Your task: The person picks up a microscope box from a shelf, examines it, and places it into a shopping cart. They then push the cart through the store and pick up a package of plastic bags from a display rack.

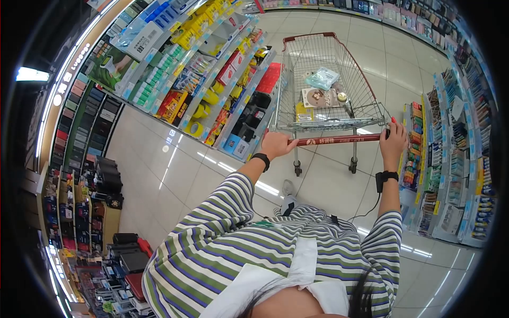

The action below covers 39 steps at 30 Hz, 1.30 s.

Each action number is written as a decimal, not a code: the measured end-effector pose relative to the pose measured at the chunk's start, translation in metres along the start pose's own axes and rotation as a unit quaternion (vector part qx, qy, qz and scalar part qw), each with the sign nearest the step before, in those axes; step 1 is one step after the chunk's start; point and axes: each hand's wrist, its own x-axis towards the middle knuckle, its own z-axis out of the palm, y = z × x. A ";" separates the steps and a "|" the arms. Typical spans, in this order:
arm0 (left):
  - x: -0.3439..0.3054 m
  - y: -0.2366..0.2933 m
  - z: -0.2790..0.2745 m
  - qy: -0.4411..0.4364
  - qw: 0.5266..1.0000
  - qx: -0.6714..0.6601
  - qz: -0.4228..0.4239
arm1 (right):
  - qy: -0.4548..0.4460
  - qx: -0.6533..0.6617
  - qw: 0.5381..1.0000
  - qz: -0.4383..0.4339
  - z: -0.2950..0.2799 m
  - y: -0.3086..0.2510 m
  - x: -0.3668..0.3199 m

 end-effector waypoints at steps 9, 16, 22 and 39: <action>0.015 -0.008 -0.002 -0.009 1.000 -0.013 -0.016 | -0.003 0.007 1.000 -0.010 0.017 0.001 0.011; 0.027 -0.009 0.002 -0.054 0.998 -0.011 -0.027 | 0.013 0.007 1.000 -0.021 0.022 0.007 0.020; 0.038 0.018 0.001 -0.105 0.983 -0.133 -0.064 | 0.010 -0.010 0.996 -0.088 0.021 0.039 0.041; -0.021 -0.162 0.043 -0.156 0.906 -0.391 -0.041 | -0.239 0.073 0.956 0.152 0.040 -0.048 -0.008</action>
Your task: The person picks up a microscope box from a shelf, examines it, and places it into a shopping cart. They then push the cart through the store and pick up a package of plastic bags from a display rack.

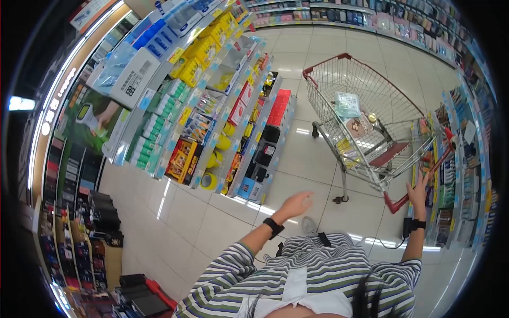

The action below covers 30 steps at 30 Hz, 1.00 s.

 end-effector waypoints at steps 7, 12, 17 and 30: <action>0.046 -0.036 -0.062 -0.001 1.000 -0.001 -0.009 | 0.017 -0.089 0.996 0.016 0.016 0.052 0.024; 0.068 -0.035 -0.082 -0.023 1.000 0.006 -0.015 | 0.092 -0.119 0.978 0.143 0.028 0.046 0.038; 0.114 -0.067 -0.089 -0.053 0.996 0.062 -0.023 | 0.174 -0.251 0.951 0.055 0.041 0.062 0.042; 0.403 -0.042 -0.130 0.049 0.945 0.298 0.127 | 0.100 -0.192 0.963 0.164 -0.011 -0.010 0.083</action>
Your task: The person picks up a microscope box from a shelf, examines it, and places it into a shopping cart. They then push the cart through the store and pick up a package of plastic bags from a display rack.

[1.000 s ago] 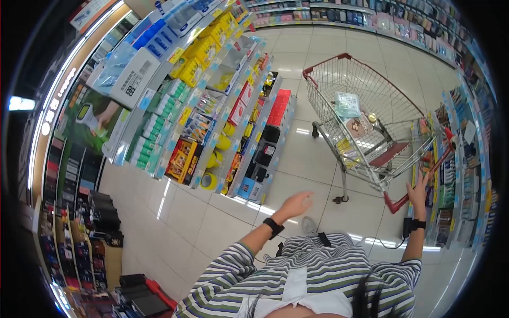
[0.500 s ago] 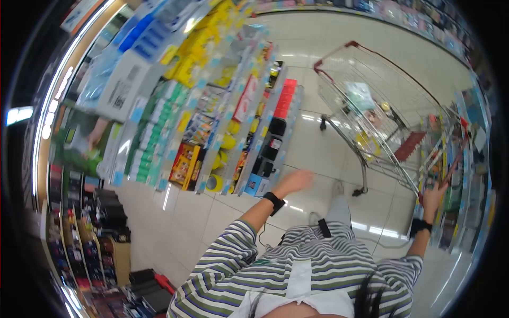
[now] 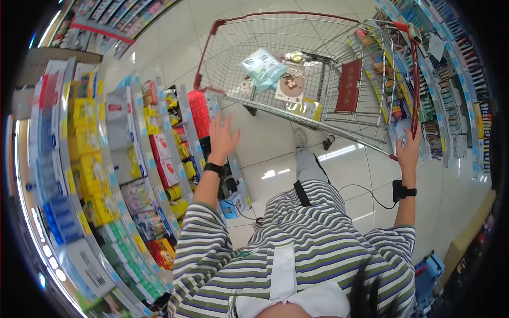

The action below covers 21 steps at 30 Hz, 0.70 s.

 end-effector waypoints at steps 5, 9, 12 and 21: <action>0.112 -0.029 0.003 -0.078 0.984 0.114 0.111 | 0.003 -0.062 0.998 -0.027 -0.014 -0.056 0.051; 0.173 -0.066 0.039 -0.191 0.952 0.161 0.174 | -0.222 0.156 0.960 -0.075 -0.002 -0.130 0.107; 0.194 -0.075 0.053 -0.338 0.926 0.119 0.121 | -0.345 0.162 0.921 -0.078 0.024 -0.181 0.133; 0.194 -0.116 0.090 -0.293 0.949 0.028 0.108 | -0.418 -0.111 0.900 -0.060 0.160 -0.226 0.088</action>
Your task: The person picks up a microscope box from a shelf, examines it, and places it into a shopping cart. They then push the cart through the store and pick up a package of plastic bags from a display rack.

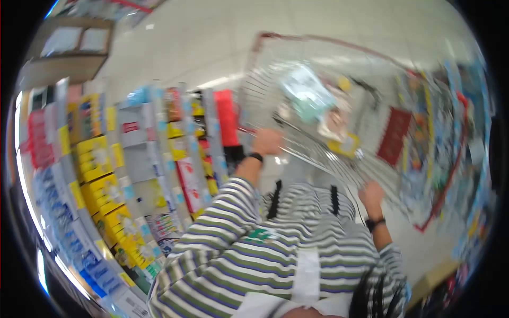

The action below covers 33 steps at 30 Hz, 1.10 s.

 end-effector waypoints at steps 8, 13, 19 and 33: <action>0.036 -0.022 -0.028 0.144 0.989 -0.024 0.033 | 0.107 0.058 0.992 0.021 -0.016 -0.033 0.037; 0.059 -0.051 0.020 0.122 0.982 -0.026 0.145 | 0.226 0.022 0.973 -0.038 -0.008 0.005 0.038; 0.076 0.014 -0.065 0.161 0.984 0.003 0.076 | 0.124 0.056 0.988 0.067 -0.089 0.010 0.031; 0.124 0.027 -0.038 0.192 0.980 -0.043 -0.010 | 0.138 0.012 0.990 -0.024 -0.111 0.060 0.131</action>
